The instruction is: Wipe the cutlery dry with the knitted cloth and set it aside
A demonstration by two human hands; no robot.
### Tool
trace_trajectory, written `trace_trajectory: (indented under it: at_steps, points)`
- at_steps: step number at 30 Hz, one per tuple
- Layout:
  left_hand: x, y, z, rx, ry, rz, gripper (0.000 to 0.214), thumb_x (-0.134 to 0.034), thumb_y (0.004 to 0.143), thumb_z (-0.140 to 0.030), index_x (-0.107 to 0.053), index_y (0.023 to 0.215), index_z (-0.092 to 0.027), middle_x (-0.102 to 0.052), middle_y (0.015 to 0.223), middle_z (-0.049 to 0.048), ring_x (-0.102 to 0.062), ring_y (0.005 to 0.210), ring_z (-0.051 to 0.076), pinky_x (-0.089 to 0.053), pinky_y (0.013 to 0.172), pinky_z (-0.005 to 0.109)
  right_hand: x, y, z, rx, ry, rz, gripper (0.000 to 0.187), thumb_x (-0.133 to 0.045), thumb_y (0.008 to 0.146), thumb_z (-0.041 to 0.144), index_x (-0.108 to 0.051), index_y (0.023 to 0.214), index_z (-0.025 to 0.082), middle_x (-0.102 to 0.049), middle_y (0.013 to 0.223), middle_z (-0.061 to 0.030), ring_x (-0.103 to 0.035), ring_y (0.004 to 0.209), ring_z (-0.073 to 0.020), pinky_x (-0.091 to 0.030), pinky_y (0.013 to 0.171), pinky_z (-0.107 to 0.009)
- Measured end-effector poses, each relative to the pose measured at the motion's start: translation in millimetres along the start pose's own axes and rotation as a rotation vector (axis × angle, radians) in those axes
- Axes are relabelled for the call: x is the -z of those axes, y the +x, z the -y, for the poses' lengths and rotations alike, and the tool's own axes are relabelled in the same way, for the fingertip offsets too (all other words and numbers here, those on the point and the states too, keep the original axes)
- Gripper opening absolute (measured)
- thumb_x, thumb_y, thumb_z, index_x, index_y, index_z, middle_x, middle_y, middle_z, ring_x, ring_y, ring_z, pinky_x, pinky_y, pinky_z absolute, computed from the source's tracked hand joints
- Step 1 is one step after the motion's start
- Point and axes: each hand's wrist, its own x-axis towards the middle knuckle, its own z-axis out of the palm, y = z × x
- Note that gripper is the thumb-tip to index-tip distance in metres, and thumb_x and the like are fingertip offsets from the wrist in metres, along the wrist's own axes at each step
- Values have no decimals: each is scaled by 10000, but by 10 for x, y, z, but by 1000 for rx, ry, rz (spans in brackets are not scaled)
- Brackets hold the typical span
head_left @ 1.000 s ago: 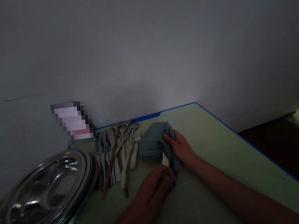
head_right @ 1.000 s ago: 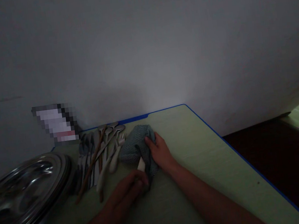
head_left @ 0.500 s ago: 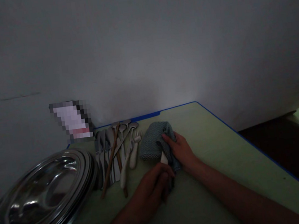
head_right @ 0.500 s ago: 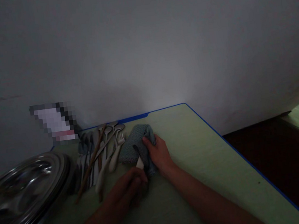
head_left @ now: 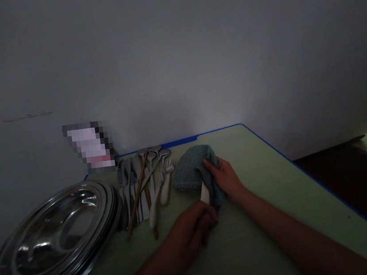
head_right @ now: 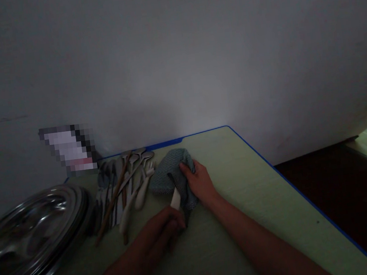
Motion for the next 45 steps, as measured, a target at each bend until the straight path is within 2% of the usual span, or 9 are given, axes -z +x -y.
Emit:
trace_trajectory:
  at_steps: [6,10,15,20,26,30,35,41,45]
  points:
    - [0,2,-31,24,-63,-19,216,-306,952,-293,-481,905,-177,-426,690,-41,-400,552,84,-362,530,199,8,-11,40,13,-13,34,326,-592,735,410,-607,938,156,-666,916,-57,-598,840,-193,-450,765,-306]
    - [-16,6,-31,28,-59,-46,223,-330,947,-321,-474,1070,-205,-438,720,-40,-419,560,85,-373,530,201,8,2,14,26,22,58,315,-534,778,414,-606,960,167,-666,894,-46,-592,820,-192,-452,741,-308]
    - [-13,-7,-51,10,7,-43,330,-321,950,-328,-375,1272,-277,-475,750,-34,-434,590,95,-386,564,211,1,11,-16,64,-6,67,305,-496,804,413,-612,955,176,-661,899,-40,-584,823,-190,-446,751,-309]
    - [-5,-8,-75,23,2,-53,448,-308,952,-325,-208,1384,-264,-498,793,-20,-456,599,99,-413,598,228,-6,-9,42,88,-77,58,298,-518,788,420,-610,911,165,-662,877,-50,-591,825,-191,-449,761,-311]
    - [-6,-15,-61,39,-17,-42,491,-300,950,-325,-133,1406,-252,-515,848,-1,-459,596,103,-419,599,243,-22,-45,99,16,52,51,405,-652,678,436,-606,974,164,-675,947,-59,-620,851,-195,-466,781,-318]
    - [6,-12,-67,29,21,-23,488,-307,947,-320,-146,1403,-253,-525,882,12,-467,633,115,-423,638,262,-21,-36,47,-65,163,43,372,-601,715,478,-636,904,159,-690,814,-38,-623,743,-186,-475,656,-289]
    - [10,-11,-81,31,68,-26,480,-308,944,-332,-170,1396,-249,-549,898,22,-487,687,133,-420,682,283,-10,-10,5,-74,170,50,362,-545,754,491,-661,861,166,-680,717,-18,-599,649,-169,-445,579,-265]
    - [-3,-13,-56,46,4,-34,479,-306,946,-338,-153,1391,-247,-552,886,11,-477,622,116,-427,616,256,15,4,2,-35,105,143,281,-591,744,388,-645,929,183,-688,846,-29,-613,770,-179,-472,699,-299]
    - [-1,-8,-47,36,3,-37,473,-307,946,-328,-165,1389,-240,-543,868,9,-474,614,116,-425,609,253,8,-12,34,-46,145,142,287,-629,708,372,-632,934,195,-690,884,-28,-623,791,-177,-479,732,-308]
